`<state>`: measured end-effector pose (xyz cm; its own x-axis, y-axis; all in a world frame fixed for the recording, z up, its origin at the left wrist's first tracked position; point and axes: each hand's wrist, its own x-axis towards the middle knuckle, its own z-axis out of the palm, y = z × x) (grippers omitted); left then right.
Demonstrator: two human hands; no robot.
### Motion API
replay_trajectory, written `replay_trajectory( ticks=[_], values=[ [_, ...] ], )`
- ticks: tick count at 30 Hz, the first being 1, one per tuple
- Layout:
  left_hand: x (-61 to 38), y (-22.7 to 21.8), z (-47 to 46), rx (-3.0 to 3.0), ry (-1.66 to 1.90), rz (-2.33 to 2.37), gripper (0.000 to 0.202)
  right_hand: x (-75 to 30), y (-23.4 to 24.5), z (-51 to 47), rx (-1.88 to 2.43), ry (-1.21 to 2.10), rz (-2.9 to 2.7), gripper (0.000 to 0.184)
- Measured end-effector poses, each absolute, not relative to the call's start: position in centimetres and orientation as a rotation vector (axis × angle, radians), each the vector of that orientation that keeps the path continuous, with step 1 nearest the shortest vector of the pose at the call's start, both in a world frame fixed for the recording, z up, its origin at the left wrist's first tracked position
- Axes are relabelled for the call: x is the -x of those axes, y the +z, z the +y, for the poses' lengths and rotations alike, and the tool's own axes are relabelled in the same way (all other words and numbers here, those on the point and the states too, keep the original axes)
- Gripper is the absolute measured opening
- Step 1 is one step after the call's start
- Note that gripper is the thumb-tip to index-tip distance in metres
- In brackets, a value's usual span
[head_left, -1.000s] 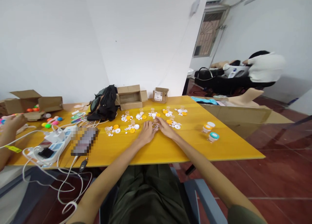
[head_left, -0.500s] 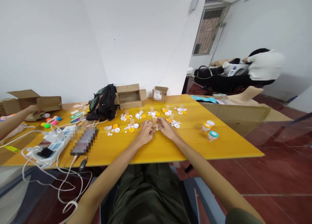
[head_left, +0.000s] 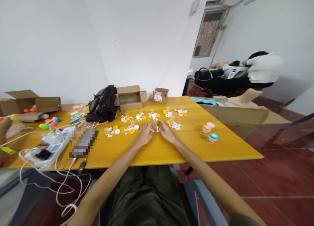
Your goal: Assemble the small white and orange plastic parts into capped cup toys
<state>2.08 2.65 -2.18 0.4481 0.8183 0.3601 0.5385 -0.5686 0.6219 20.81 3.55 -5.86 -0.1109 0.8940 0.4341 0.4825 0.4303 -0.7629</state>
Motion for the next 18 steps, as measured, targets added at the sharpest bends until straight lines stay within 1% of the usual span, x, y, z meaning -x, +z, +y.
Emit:
replay_trajectory(
  ticks=[5, 11, 18],
  values=[
    [-2.1, -2.2, 2.7, -2.27, 0.916, 1.143, 0.039, -20.6, -5.5, 3.7, 1.163, 0.636, -1.741, 0.053],
    [-2.3, -2.2, 2.8, -2.246, 0.973, 1.165, 0.024, -18.9, -4.9, 4.7, 1.111, 0.735, -1.603, 0.051],
    [-2.3, -1.9, 2.6, -2.25, 0.963, 1.17, 0.016, -18.2, -4.2, 5.1, 1.187, 0.773, -1.477, 0.044]
  ],
)
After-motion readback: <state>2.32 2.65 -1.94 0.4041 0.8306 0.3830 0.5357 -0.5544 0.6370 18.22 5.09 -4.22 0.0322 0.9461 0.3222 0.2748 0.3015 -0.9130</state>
